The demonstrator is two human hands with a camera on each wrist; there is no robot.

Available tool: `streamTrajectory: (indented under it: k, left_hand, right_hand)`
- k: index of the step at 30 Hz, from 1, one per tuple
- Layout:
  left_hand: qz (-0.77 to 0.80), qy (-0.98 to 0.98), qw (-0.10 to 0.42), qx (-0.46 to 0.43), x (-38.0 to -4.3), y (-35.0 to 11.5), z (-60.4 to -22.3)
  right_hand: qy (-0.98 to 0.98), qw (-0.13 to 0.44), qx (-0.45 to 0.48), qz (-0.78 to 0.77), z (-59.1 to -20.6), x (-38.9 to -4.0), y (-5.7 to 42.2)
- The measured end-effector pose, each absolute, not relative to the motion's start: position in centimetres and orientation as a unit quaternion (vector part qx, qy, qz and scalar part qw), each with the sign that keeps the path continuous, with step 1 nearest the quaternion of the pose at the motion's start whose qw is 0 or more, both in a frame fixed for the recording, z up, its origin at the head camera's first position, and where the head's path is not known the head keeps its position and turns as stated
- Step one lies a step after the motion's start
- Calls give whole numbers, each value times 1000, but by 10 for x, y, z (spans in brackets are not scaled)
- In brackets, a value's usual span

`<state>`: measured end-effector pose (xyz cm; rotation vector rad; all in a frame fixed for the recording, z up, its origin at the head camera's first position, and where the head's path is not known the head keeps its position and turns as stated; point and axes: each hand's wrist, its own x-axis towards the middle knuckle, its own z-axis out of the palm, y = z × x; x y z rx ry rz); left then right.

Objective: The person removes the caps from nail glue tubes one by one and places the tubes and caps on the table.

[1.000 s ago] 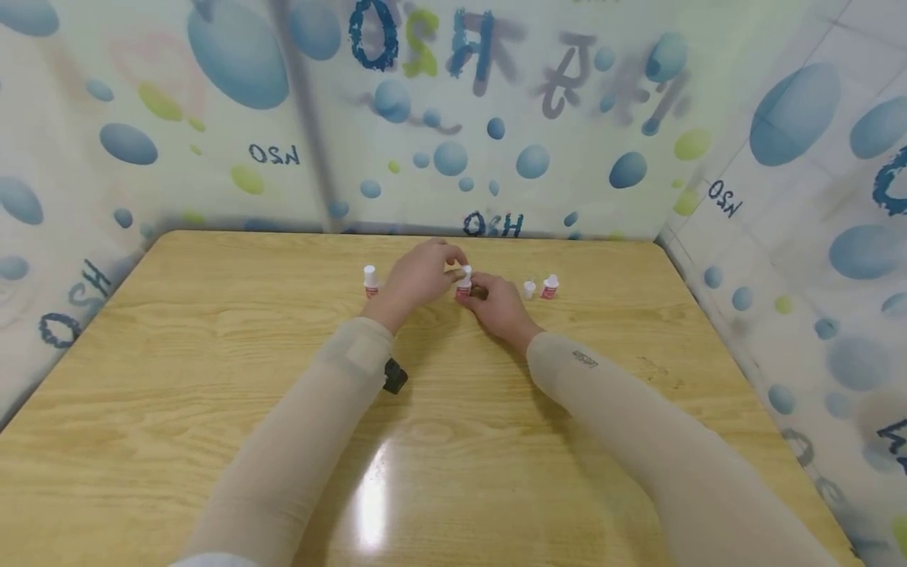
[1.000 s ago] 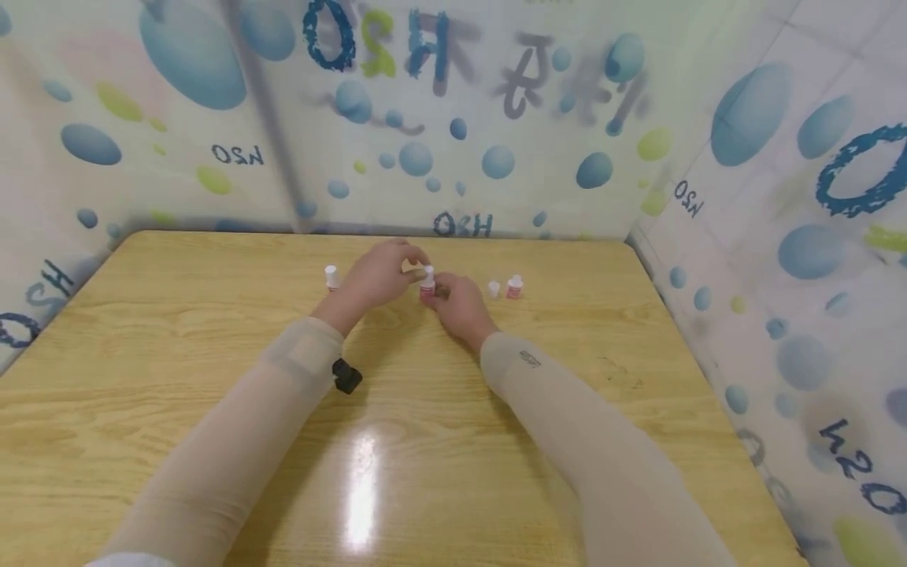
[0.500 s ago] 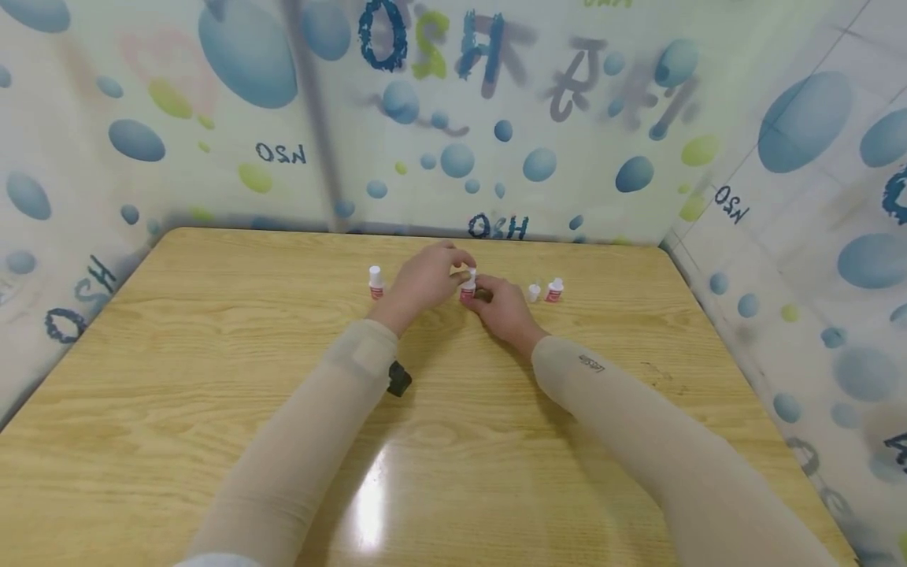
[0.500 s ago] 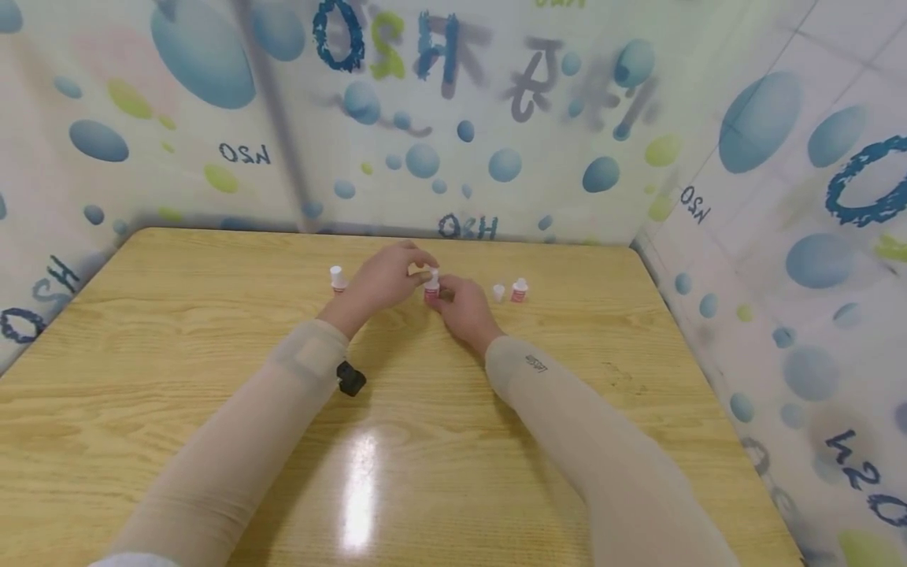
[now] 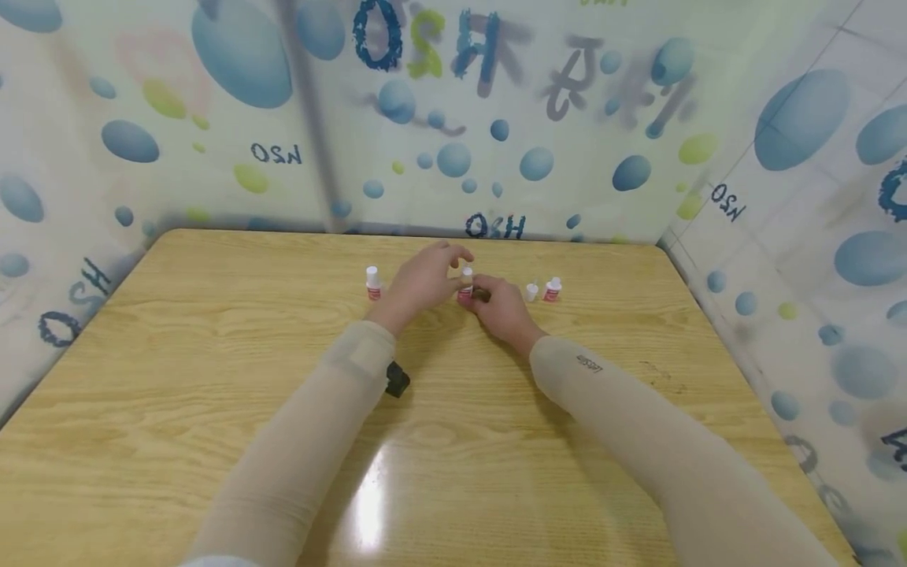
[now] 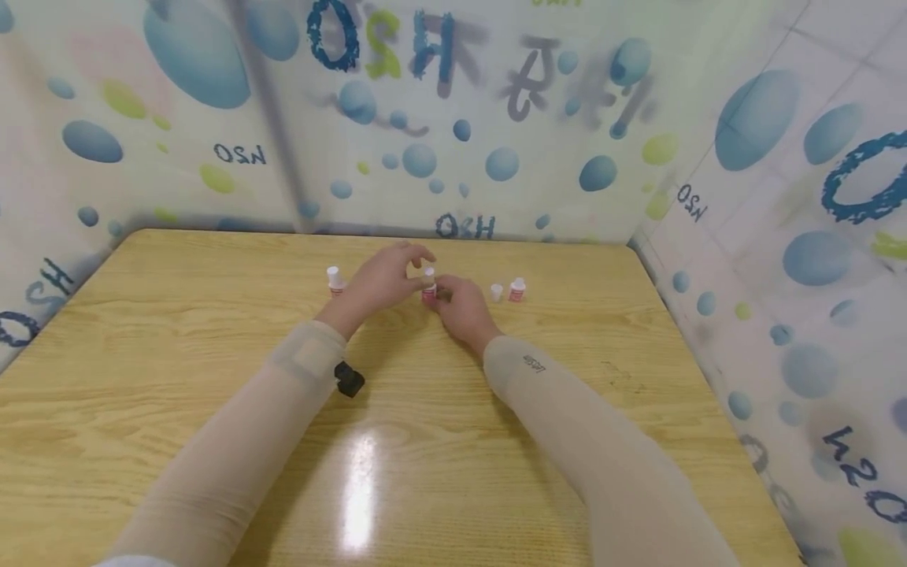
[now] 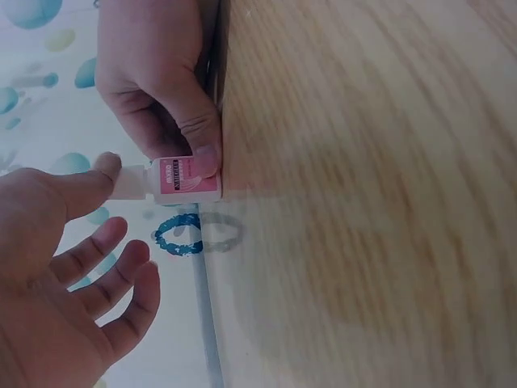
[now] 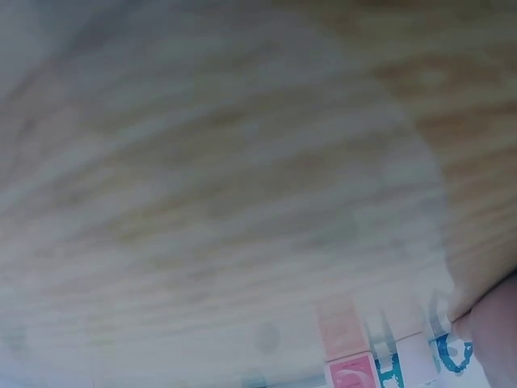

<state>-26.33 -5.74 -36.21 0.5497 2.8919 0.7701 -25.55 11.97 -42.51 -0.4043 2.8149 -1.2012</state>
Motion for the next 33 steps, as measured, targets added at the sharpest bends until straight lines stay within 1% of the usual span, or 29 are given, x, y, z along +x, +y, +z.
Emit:
streamTrajectory:
  k: [4,10,22,27,33]
  left_hand:
    - [272,940,61,197,-266,-58,-364]
    - [308,931,67,185,-268,-59,-366]
    - [309,939,50,143,-267,-53,-368]
    - [338,927,56,154,-269,-57,-371]
    - [345,917,60,191,-272,-63,-373]
  right_hand:
    - [910,18,-138,-390,-426,-254,120]
    - [909,17,-139,-392,-426,-253,119]
    - [908,27,-128,-399,-425,-254,120]
    - [908,23,-133,-396,-426,-255,120]
    - [909,22,-137,-393,-425,-254,119]
